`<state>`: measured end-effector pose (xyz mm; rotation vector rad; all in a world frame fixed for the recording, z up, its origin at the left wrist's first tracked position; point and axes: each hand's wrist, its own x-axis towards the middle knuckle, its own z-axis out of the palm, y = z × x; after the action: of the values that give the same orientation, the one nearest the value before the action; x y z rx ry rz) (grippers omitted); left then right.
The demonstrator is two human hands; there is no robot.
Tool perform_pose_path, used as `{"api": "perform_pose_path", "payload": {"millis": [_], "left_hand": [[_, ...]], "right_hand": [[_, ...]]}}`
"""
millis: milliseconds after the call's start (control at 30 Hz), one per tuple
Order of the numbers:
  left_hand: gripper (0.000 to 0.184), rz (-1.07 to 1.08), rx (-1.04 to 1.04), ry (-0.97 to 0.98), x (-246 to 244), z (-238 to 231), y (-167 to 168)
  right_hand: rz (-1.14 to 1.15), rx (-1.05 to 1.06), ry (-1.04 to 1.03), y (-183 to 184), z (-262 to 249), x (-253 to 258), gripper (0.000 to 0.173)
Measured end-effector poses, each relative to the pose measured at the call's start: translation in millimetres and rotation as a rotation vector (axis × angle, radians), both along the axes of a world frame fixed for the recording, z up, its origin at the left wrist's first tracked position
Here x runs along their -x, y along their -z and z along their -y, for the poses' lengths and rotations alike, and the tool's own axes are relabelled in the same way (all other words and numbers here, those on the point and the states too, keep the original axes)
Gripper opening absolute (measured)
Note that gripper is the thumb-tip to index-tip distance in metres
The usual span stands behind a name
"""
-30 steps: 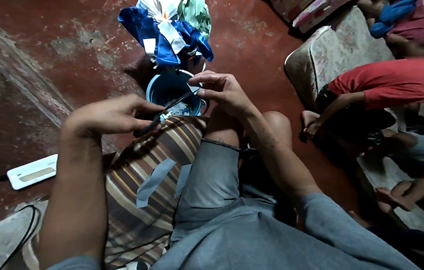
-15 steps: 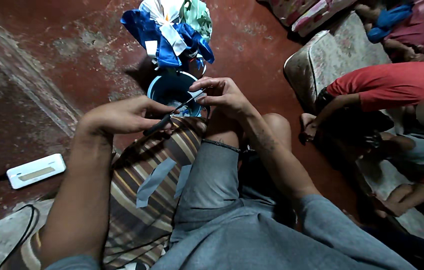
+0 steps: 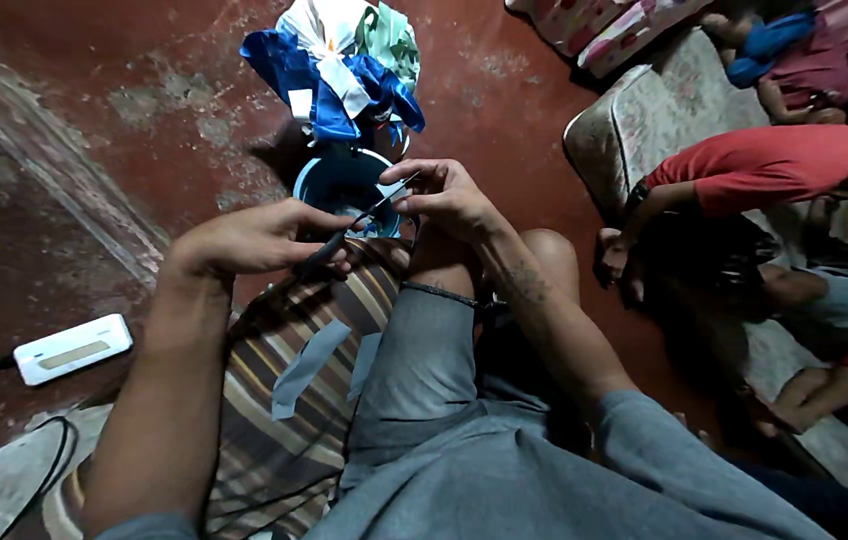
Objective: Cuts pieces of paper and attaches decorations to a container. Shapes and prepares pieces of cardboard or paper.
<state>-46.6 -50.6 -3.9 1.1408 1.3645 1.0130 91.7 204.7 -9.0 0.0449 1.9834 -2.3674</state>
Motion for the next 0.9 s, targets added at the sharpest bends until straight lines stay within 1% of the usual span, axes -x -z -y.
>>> {"api": "perform_pose_path", "payload": {"millis": [100, 267, 367, 467, 533, 600, 700, 733, 800, 833, 900], "left_hand": [[0.043, 0.007, -0.002, 0.018, 0, 0, 1], [0.039, 0.066, 0.015, 0.037, -2, 0, -1], [0.038, 0.112, -0.020, 0.016, -3, 0, -5], [0.041, 0.130, -0.056, -0.001, 1, 6, -9], [0.043, 0.113, -0.069, -0.037, 5, 11, -8], [0.042, 0.113, -0.040, -0.103, 6, 13, -9], [0.042, 0.095, 0.061, -0.191, 6, 10, -11], [0.043, 0.093, 0.092, -0.207, 5, 9, -10], [0.043, 0.083, 0.121, -0.220, 5, 7, -9], [0.042, 0.061, 0.131, -0.225, 6, 7, -10], [0.039, 0.008, 0.127, -0.237, 6, 8, -12]], "right_hand": [[-0.026, 0.047, -0.026, 6, -3, 3, 0.034], [-0.008, 0.054, -0.046, 5, -3, 1, 0.032], [0.016, 0.039, -0.063, 4, -3, 1, 0.033], [0.043, -0.044, -0.122, 1, -12, 10, 0.032], [0.108, -0.201, -0.173, 8, -29, 27, 0.030], [0.238, -0.356, -0.210, 27, -46, 44, 0.029], [0.416, -0.558, -0.249, 76, -69, 66, 0.029], [0.458, -0.582, -0.259, 93, -75, 69, 0.031], [0.503, -0.586, -0.278, 119, -82, 67, 0.040], [0.504, -0.572, -0.285, 124, -83, 66, 0.043], [0.453, -0.553, -0.267, 121, -82, 64, 0.036]]}}
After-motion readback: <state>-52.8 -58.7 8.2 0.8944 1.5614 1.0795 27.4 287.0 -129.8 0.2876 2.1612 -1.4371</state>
